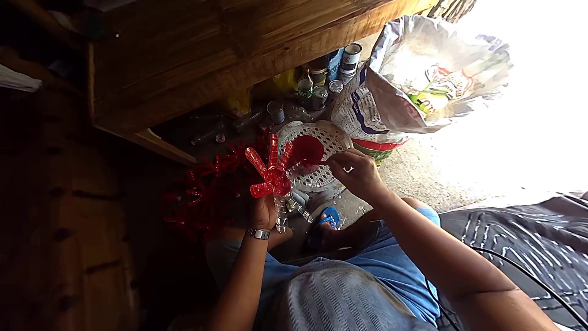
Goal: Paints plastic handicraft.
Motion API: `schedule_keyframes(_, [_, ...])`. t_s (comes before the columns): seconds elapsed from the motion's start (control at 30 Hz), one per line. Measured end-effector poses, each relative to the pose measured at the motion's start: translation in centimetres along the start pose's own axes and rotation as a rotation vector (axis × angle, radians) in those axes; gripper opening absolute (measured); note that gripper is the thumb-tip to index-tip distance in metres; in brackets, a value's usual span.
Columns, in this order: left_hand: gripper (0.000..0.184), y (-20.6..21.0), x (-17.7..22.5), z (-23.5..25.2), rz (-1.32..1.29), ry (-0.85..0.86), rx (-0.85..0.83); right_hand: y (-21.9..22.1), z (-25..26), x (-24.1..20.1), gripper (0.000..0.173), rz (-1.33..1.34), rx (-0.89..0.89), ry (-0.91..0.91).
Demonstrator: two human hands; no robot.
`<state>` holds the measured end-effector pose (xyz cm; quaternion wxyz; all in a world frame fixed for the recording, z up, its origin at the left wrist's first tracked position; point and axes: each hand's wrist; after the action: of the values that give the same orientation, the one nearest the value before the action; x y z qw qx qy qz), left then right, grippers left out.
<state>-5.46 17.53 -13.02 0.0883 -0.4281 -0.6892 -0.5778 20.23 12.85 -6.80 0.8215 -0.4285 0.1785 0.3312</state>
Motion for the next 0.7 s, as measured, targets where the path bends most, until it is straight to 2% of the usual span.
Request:
schedule_keyframes(0.43, [0.019,0.1,0.0,-0.2,0.017,0.002,0.008,-0.9,-0.2,-0.1,0.018,-0.019,0.011,0.040])
schedule_keyframes(0.7, [0.029,-0.4,-0.2,1.1,0.042,0.004,-0.035,-1.7,0.8,-1.2,0.019,0.067,0.080,0.057])
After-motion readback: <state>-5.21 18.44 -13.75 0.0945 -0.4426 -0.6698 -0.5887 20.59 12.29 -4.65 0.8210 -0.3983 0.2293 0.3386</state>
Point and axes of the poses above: each hand's wrist, its own z-axis towards the middle knuckle, its own y-axis out of the palm, x = y × z, and after that the axes turned 9 degrees about -y, right-handed
